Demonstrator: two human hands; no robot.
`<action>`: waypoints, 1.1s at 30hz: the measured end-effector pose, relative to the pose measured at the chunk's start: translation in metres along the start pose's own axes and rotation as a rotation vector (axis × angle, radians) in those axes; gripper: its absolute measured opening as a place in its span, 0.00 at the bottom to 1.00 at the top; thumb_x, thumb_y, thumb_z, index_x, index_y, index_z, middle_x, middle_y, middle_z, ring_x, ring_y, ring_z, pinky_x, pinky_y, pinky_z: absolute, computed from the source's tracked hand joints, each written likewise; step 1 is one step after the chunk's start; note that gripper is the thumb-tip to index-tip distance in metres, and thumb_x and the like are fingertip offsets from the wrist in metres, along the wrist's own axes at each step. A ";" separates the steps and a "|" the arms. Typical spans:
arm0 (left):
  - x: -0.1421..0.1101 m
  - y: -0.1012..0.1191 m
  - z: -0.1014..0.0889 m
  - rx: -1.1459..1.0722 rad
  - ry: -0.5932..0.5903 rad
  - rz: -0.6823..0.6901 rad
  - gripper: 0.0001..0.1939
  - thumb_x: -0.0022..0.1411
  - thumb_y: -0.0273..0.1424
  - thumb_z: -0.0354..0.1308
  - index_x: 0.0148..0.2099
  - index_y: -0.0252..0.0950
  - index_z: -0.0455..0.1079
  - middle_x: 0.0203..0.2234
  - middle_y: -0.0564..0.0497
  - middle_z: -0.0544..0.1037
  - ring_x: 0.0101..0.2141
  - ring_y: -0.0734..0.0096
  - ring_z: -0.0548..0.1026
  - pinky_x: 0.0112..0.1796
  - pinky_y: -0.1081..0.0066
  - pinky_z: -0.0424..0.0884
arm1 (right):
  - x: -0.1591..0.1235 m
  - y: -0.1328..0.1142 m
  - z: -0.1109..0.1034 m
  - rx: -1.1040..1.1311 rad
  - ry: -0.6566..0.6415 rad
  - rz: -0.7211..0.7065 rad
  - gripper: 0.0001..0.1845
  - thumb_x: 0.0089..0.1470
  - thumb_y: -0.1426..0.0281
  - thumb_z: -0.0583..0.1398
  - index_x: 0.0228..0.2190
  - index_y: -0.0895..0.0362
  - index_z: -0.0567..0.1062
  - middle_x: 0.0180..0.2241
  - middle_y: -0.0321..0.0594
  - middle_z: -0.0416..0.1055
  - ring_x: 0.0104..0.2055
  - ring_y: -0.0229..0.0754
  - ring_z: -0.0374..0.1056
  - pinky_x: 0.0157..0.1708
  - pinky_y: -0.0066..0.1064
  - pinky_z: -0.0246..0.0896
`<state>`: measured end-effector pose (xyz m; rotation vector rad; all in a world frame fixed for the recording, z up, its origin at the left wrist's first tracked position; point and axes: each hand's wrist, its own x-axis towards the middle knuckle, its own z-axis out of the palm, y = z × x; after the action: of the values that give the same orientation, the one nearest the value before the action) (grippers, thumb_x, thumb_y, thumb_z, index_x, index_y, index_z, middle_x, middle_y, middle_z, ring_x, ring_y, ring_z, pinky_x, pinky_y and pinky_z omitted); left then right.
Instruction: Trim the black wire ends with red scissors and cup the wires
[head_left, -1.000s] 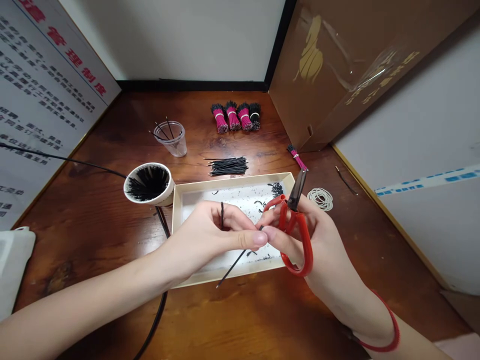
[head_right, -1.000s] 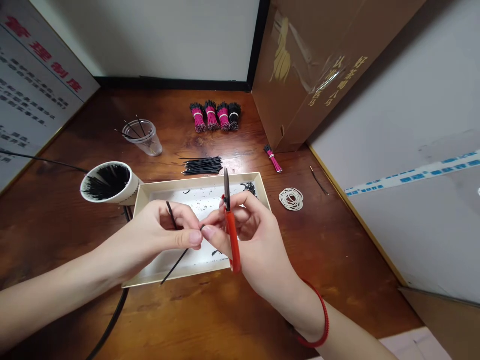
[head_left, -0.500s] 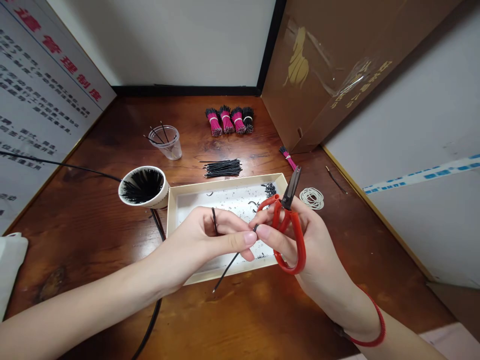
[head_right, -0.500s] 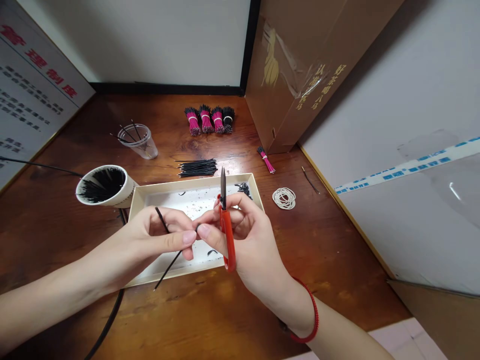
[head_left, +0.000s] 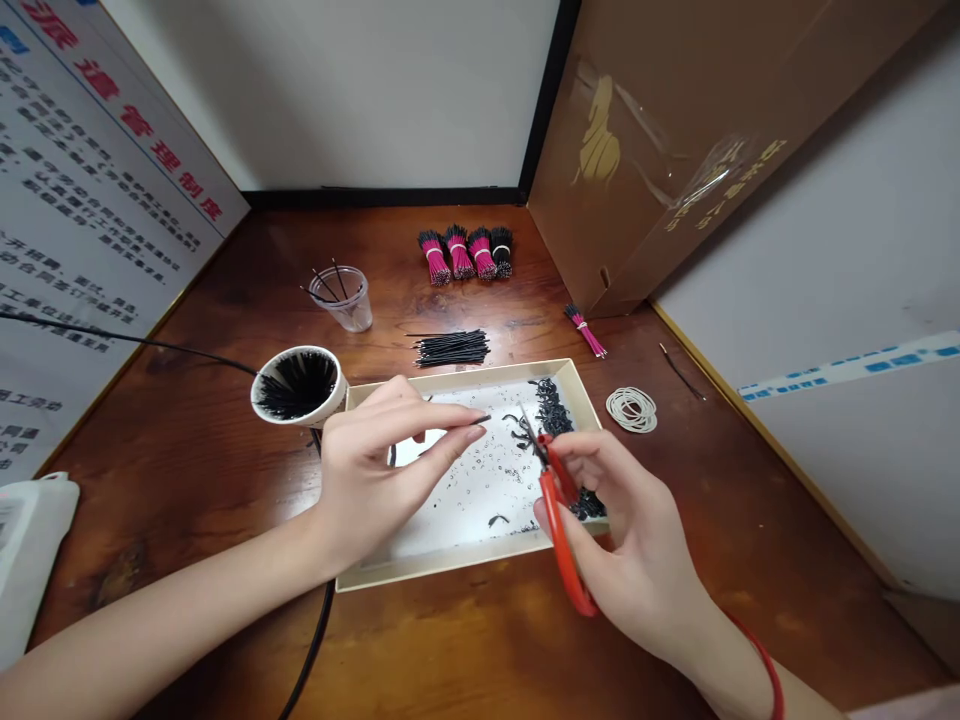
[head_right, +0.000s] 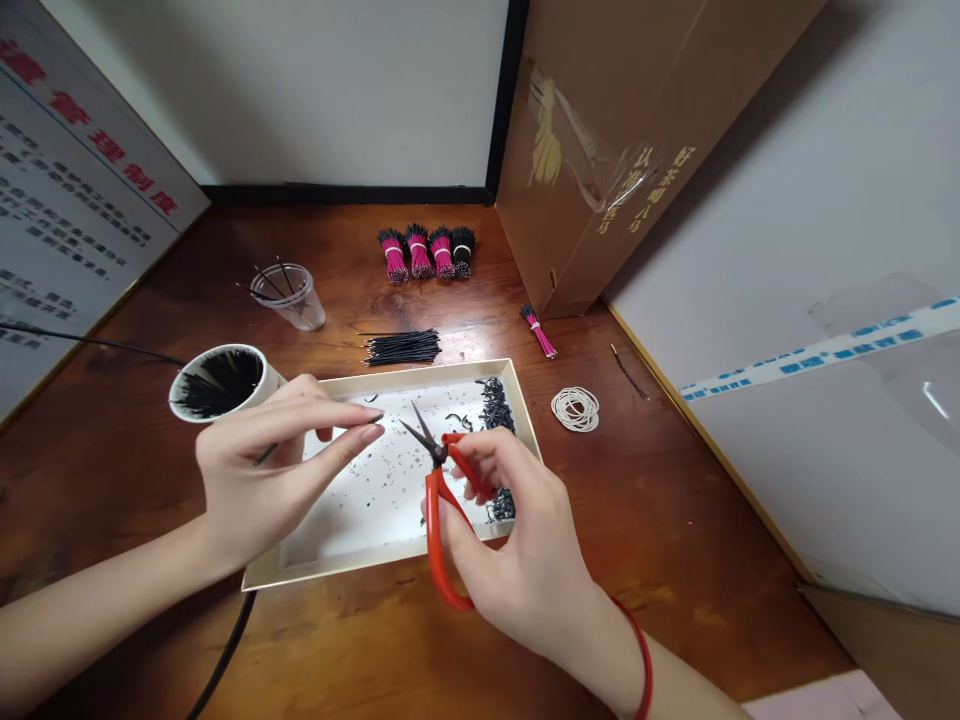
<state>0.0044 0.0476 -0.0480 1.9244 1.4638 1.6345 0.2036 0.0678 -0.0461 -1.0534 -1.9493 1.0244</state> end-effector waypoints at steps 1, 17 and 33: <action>0.000 -0.001 0.000 0.022 0.003 0.037 0.09 0.53 0.19 0.66 0.36 0.36 0.77 0.23 0.53 0.79 0.23 0.77 0.68 0.24 0.72 0.65 | -0.002 0.002 0.001 -0.037 0.010 -0.014 0.11 0.51 0.77 0.60 0.37 0.52 0.69 0.29 0.32 0.68 0.28 0.34 0.63 0.29 0.27 0.64; -0.001 0.000 -0.002 0.071 -0.030 0.058 0.11 0.53 0.17 0.66 0.36 0.36 0.76 0.24 0.54 0.79 0.24 0.77 0.69 0.23 0.72 0.64 | -0.001 0.006 0.005 -0.092 0.026 -0.094 0.13 0.48 0.80 0.61 0.35 0.53 0.71 0.27 0.29 0.71 0.24 0.30 0.64 0.23 0.23 0.64; 0.000 0.000 -0.002 0.071 -0.037 0.090 0.12 0.52 0.16 0.66 0.37 0.35 0.76 0.25 0.53 0.80 0.23 0.78 0.68 0.23 0.72 0.64 | 0.001 0.004 0.004 -0.116 0.037 -0.115 0.12 0.47 0.81 0.60 0.33 0.54 0.71 0.25 0.29 0.70 0.22 0.30 0.62 0.22 0.23 0.63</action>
<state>0.0029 0.0470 -0.0475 2.0752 1.4595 1.5947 0.2012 0.0688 -0.0510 -1.0029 -2.0347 0.8325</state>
